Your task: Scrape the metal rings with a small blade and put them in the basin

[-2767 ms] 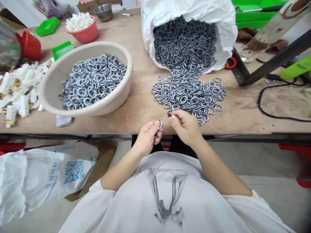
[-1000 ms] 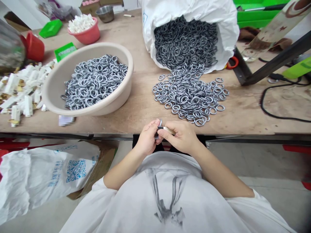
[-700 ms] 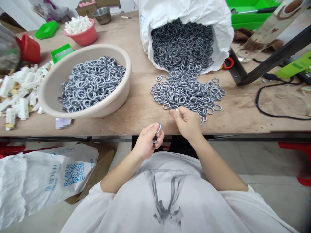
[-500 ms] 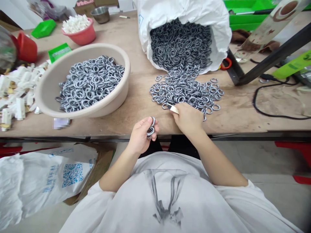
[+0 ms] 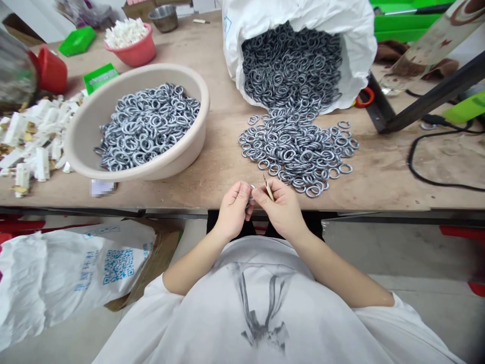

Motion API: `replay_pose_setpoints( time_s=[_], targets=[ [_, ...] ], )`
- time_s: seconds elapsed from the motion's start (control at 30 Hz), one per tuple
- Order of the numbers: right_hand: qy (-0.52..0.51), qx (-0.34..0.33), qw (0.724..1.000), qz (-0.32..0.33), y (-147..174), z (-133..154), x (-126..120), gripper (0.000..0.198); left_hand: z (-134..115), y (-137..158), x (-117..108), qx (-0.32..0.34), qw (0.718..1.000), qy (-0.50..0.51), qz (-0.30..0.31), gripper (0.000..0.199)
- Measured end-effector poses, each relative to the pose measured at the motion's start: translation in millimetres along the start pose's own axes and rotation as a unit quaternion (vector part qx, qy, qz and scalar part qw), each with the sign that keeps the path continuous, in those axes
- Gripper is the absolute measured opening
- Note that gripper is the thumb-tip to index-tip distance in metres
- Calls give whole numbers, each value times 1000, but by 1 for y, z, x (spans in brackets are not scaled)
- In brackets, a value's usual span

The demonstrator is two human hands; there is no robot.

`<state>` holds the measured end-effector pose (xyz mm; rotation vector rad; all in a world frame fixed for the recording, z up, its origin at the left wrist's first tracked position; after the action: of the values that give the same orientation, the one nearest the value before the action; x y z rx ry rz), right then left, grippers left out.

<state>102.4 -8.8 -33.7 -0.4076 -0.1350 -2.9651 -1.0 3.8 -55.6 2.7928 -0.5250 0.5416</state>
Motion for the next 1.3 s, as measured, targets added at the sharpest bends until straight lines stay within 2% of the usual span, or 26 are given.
replay_pose_setpoints(
  time_s=[0.1, 0.2, 0.3, 0.37, 0.47, 0.6, 0.7, 0.77, 0.8, 0.87, 0.93, 1.0, 1.07, 1.1, 1.17, 1.23, 1.3],
  targets=[
    [32, -3, 999, 9, -1, -3, -8, 49, -3, 1, 1, -24, 999, 14, 22, 50],
    [173, -65, 983, 8, 3, 4, -19, 50, -8, 2, 4, -41, 997, 50, 44, 51],
    [374, -144, 916, 33, 11, 15, -15, 47, -11, 3, 6, -48, 996, 71, 33, 50],
    [459, -171, 871, 36, 16, 19, -10, 46, -11, 4, 6, -55, 995, 76, 23, 50],
    [510, -171, 842, 33, 18, 22, -4, 45, -10, 4, 6, -61, 995, 77, 13, 51],
    [518, -165, 838, 40, 16, 20, -3, 45, -8, 5, 5, -71, 994, 78, 7, 52],
    [488, -138, 861, 42, 10, 16, -13, 47, -7, 8, 7, -79, 993, 76, 35, 52],
    [476, -103, 873, 5, 3, 14, -27, 50, -7, 11, 11, -84, 991, 71, 77, 52],
    [484, -83, 871, -21, -1, 13, -35, 51, -7, 12, 12, -84, 990, 68, 93, 52],
    [534, -50, 841, -71, -8, 15, -47, 49, -9, 13, 10, -73, 990, 65, 97, 48],
    [611, -19, 785, -104, -15, 17, -53, 38, -13, 12, 6, -53, 994, 61, 74, 45],
    [678, 13, 725, -116, -19, 18, -54, 29, -16, 9, 0, -37, 997, 53, 51, 42],
    [712, 39, 692, -110, -23, 18, -52, 23, -18, 6, -6, -33, 998, 52, 34, 41],
    [715, 46, 689, -107, -24, 18, -51, 21, -19, 4, -8, -35, 997, 58, 26, 39],
    [697, 39, 708, -111, -24, 20, -51, 19, -21, 2, -12, -42, 996, 76, 13, 36],
    [639, 7, 761, -111, -22, 21, -53, 18, -22, 0, -14, -53, 994, 95, 9, 31],
    [533, -27, 842, -77, -19, 21, -53, 22, -22, -1, -14, -61, 993, 103, 13, 26]
  ],
)
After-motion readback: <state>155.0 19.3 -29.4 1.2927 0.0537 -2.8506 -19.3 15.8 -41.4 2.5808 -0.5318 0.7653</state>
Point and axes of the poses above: each hand's wrist, its own y-axis away from the middle knuckle, its own x-axis out of the palm, z = x × y, the point moved 4 cm from there along -y, towards the middle knuckle, and after that the axes turned 9 degrees about z, right-handed, at the moved point
